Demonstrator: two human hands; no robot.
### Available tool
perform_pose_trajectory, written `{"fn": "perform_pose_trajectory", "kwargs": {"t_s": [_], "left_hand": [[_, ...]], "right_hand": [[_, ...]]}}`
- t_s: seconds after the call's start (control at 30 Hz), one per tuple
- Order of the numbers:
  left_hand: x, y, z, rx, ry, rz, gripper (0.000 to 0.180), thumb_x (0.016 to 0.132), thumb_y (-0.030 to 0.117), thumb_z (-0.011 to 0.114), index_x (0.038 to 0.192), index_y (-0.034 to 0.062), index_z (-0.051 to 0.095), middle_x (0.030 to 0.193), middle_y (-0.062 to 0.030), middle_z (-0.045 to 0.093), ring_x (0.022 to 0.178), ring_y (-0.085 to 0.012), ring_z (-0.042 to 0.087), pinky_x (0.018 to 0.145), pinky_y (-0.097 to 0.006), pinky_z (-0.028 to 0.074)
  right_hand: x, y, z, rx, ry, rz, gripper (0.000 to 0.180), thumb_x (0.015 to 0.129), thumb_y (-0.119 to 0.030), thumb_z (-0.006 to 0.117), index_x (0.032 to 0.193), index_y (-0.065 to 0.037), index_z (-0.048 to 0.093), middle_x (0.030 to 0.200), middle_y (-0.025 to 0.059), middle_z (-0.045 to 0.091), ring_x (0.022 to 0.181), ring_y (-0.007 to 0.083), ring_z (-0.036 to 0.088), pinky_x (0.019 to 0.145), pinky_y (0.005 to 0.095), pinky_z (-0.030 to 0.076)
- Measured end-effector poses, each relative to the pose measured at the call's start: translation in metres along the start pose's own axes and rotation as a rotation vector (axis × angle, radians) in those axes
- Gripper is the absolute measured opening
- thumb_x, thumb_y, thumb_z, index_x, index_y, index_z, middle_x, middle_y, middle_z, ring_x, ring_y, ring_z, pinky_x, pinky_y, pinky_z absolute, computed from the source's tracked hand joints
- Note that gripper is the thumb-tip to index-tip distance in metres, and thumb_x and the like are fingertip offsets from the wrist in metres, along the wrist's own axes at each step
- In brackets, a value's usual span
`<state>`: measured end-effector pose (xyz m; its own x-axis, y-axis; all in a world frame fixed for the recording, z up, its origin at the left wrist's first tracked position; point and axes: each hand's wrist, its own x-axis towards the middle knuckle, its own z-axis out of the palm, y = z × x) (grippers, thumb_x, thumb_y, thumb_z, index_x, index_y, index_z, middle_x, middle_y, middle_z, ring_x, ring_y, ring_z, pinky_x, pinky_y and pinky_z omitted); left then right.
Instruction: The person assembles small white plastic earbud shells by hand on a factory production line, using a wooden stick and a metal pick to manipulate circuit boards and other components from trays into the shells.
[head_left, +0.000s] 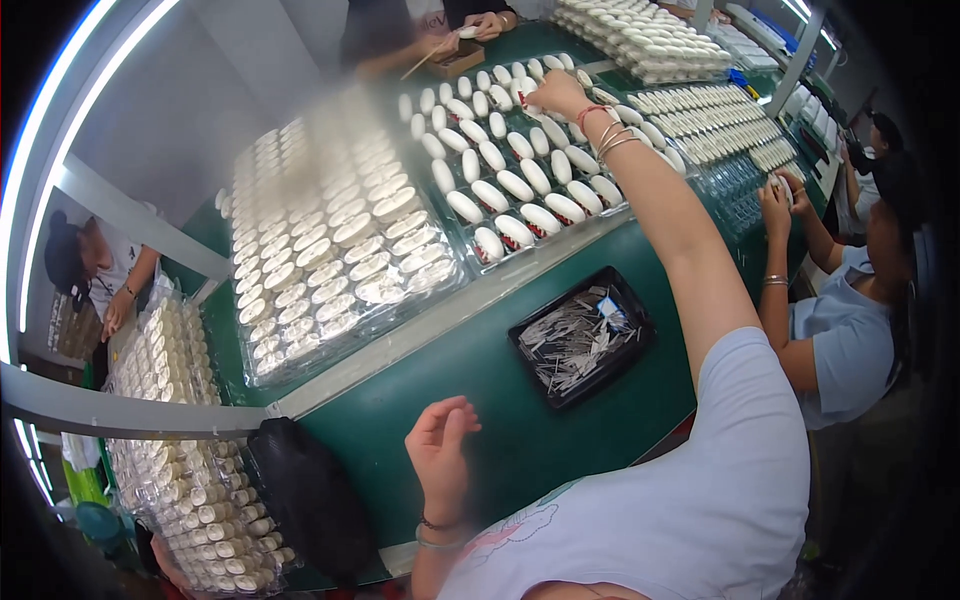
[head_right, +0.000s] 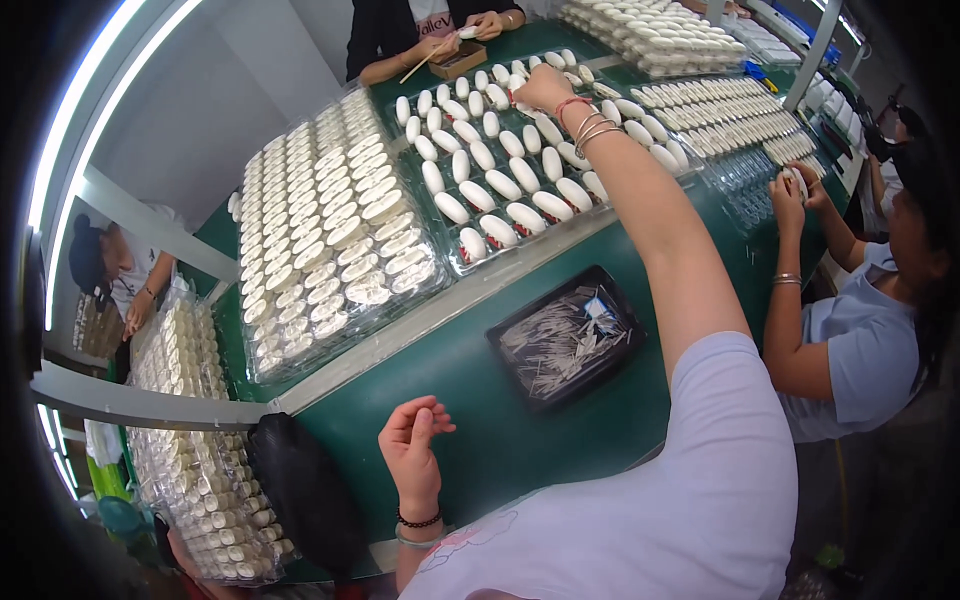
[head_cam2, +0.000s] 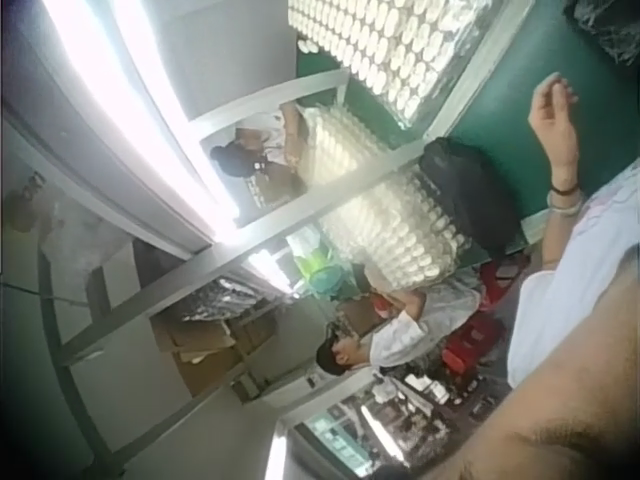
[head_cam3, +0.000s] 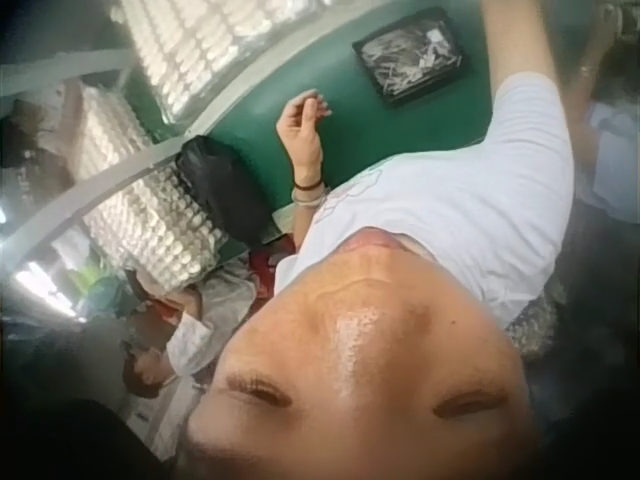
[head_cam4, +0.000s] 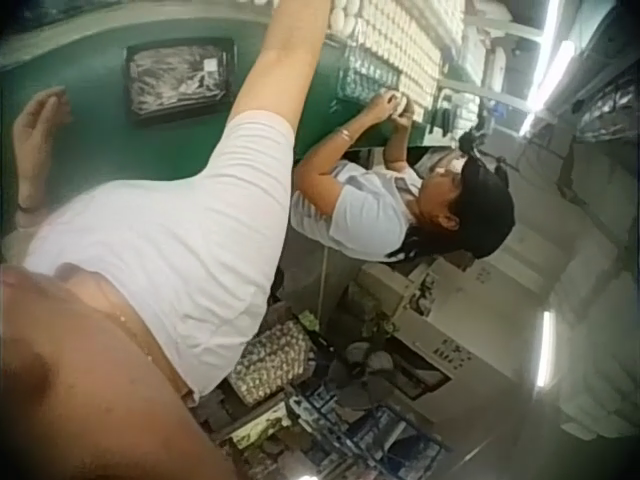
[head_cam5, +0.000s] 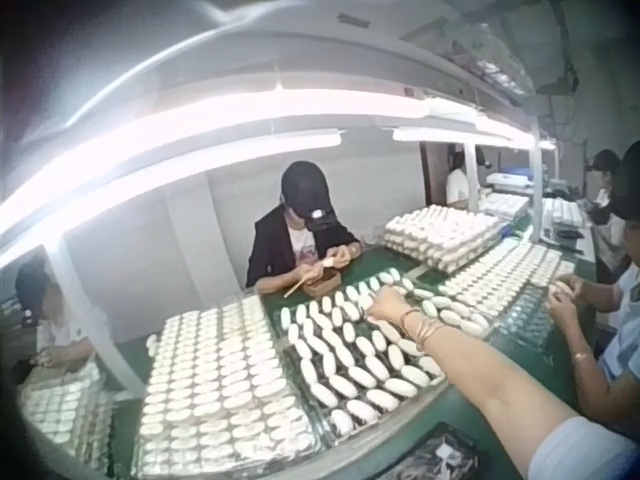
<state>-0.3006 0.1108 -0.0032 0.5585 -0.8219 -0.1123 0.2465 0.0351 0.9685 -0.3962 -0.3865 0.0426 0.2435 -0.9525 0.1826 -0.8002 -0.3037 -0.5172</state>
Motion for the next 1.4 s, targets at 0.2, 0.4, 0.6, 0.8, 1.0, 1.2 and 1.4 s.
{"fn": "perform_pose_trajectory", "kwargs": {"t_s": [0.2, 0.4, 0.6, 0.8, 1.0, 1.2, 1.4], "left_hand": [[0.005, -0.001, -0.006, 0.077, 0.053, 0.020, 0.015, 0.088, 0.007, 0.054, 0.097, -0.0042, 0.060, 0.083, -0.0094, 0.062, 0.072, -0.0136, 0.060, 0.065, -0.027, 0.052], [0.009, -0.001, -0.012, 0.136, 0.039, 0.039, 0.013, 0.088, 0.004, 0.054, 0.093, -0.0050, 0.060, 0.082, -0.0087, 0.062, 0.071, -0.0133, 0.059, 0.066, -0.026, 0.051], [0.015, -0.001, -0.011, 0.138, 0.038, 0.043, 0.011, 0.088, 0.003, 0.053, 0.090, -0.0054, 0.060, 0.082, -0.0077, 0.060, 0.071, -0.0129, 0.058, 0.066, -0.025, 0.049], [0.013, -0.001, -0.011, 0.137, 0.050, 0.041, 0.011, 0.088, 0.003, 0.053, 0.091, -0.0053, 0.060, 0.082, -0.0074, 0.060, 0.072, -0.0123, 0.059, 0.067, -0.024, 0.049], [0.005, -0.002, -0.007, 0.116, 0.010, 0.059, 0.012, 0.088, 0.004, 0.054, 0.093, -0.0045, 0.060, 0.084, -0.0069, 0.061, 0.074, -0.0119, 0.059, 0.068, -0.023, 0.049], [-0.001, 0.001, -0.005, -0.057, -0.084, -0.020, 0.020, 0.088, 0.006, 0.055, 0.105, -0.0037, 0.057, 0.092, -0.0088, 0.059, 0.080, -0.0119, 0.059, 0.071, -0.024, 0.050], [-0.002, 0.020, 0.008, -0.205, -0.183, 0.020, 0.037, 0.090, 0.009, 0.052, 0.124, -0.0025, 0.043, 0.108, -0.0127, 0.054, 0.088, -0.0165, 0.060, 0.074, -0.027, 0.052]], "right_hand": [[0.015, -0.002, 0.046, -0.206, -0.043, -0.056, 0.030, 0.067, -0.017, 0.064, 0.089, 0.004, 0.065, 0.095, 0.0242, 0.063, 0.091, 0.0336, 0.062, 0.081, 0.0399, 0.050], [0.043, 0.008, 0.029, -0.214, -0.271, -0.053, 0.047, 0.066, -0.035, 0.072, 0.092, 0.004, 0.065, 0.085, 0.0233, 0.064, 0.082, 0.0320, 0.064, 0.076, 0.0376, 0.050], [0.050, 0.032, 0.039, -0.390, -0.140, -0.003, 0.040, 0.069, -0.025, 0.073, 0.098, 0.001, 0.064, 0.102, 0.0211, 0.062, 0.095, 0.0325, 0.061, 0.086, 0.0376, 0.048], [0.052, 0.048, 0.036, -0.332, -0.119, -0.031, 0.038, 0.066, -0.022, 0.074, 0.095, 0.001, 0.064, 0.099, 0.0206, 0.063, 0.096, 0.0323, 0.061, 0.086, 0.0377, 0.048], [-0.012, 0.007, -0.019, -0.084, -0.020, -0.295, 0.032, 0.070, -0.023, 0.071, 0.090, -0.002, 0.061, 0.086, 0.0147, 0.063, 0.080, 0.0282, 0.062, 0.072, 0.0352, 0.048], [-0.213, -0.083, -0.052, 0.182, -0.030, -0.722, 0.032, 0.069, -0.007, 0.070, 0.098, -0.003, 0.057, 0.089, 0.0111, 0.057, 0.074, 0.0257, 0.059, 0.067, 0.0341, 0.047], [-0.327, -0.099, -0.047, 0.275, -0.047, -0.912, 0.039, 0.067, 0.000, 0.069, 0.104, -0.002, 0.058, 0.092, 0.0112, 0.053, 0.066, 0.0248, 0.059, 0.056, 0.0328, 0.048]]}}
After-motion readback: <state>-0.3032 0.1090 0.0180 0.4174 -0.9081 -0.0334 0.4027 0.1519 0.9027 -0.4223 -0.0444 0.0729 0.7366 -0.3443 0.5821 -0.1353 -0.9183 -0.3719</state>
